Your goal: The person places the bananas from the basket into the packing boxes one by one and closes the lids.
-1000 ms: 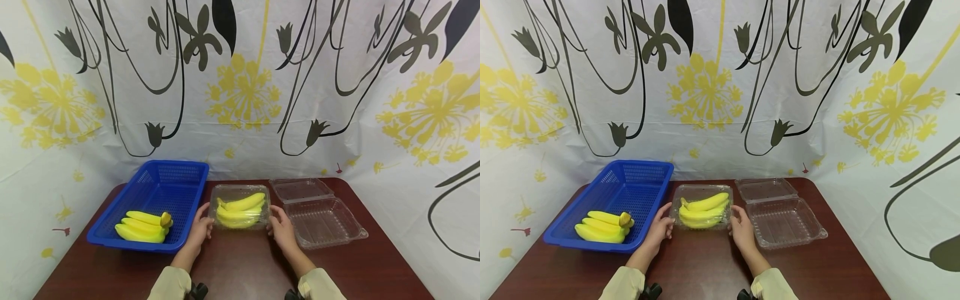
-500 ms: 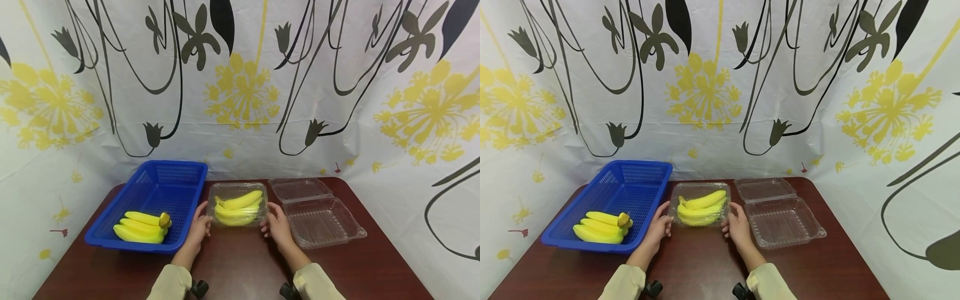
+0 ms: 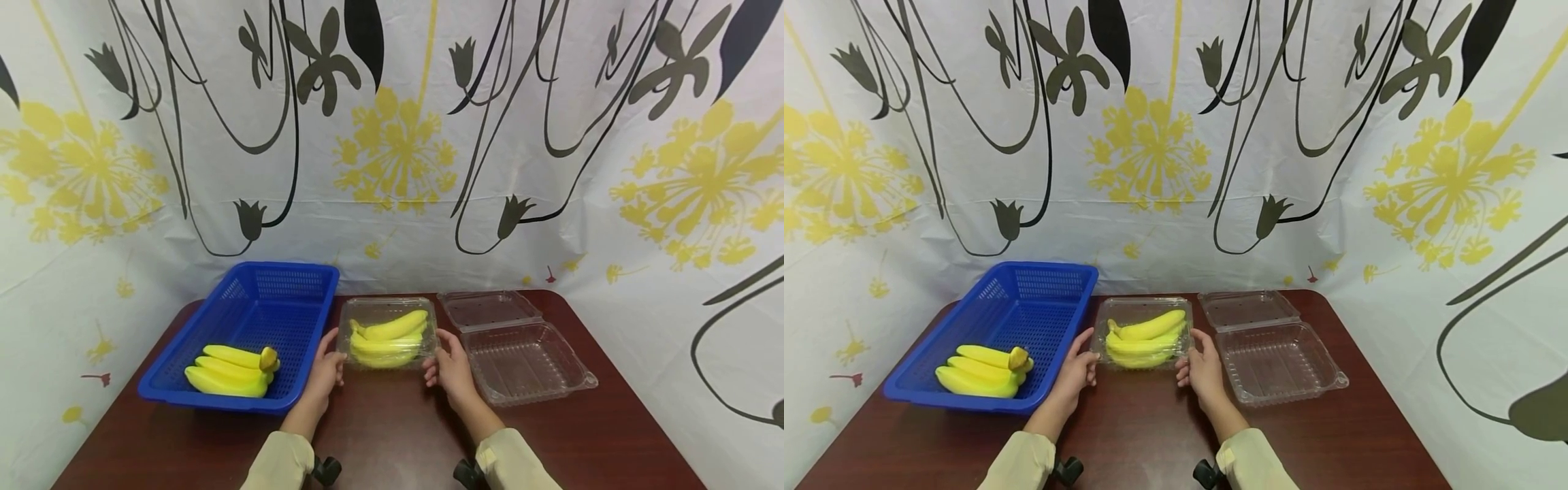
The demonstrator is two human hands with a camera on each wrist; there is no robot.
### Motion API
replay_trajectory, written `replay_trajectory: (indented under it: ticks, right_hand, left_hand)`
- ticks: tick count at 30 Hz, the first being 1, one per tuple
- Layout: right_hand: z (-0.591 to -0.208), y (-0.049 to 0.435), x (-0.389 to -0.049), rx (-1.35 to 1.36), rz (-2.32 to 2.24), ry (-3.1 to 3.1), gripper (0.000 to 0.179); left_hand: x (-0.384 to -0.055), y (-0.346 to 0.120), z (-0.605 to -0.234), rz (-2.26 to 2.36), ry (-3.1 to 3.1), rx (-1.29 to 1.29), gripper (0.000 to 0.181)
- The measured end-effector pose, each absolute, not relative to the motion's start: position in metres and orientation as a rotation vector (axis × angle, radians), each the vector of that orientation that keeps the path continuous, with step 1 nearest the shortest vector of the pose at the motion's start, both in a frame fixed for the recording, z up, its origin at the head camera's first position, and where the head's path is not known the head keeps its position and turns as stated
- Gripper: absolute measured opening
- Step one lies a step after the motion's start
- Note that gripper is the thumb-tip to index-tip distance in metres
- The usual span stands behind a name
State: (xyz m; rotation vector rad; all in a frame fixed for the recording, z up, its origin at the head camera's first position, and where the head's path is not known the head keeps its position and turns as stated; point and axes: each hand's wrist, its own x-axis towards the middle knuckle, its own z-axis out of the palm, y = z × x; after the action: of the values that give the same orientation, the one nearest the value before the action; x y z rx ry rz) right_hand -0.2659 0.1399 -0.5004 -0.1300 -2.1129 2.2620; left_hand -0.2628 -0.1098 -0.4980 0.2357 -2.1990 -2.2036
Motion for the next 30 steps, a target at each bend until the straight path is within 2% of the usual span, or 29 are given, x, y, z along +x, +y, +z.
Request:
replay_trajectory:
  ticks: [12, 21, 30]
  right_hand:
    - [-0.5033, 0.1356, -0.2682, -0.177, 2.112, -2.136, 0.041]
    - [-0.5010, 0.1408, -0.2718, -0.243, 2.369, -1.997, 0.046]
    - [-0.4989, 0.1398, -0.2743, -0.233, 2.332, -2.040, 0.050]
  left_hand:
    - [-0.2634, -0.1081, -0.4985, -2.251, -2.158, 0.275, 0.058]
    - [-0.2609, -0.1067, -0.4990, -2.288, -2.196, 0.229, 0.058]
    - [-0.2624, -0.1074, -0.4987, -2.271, -2.209, 0.247, 0.056]
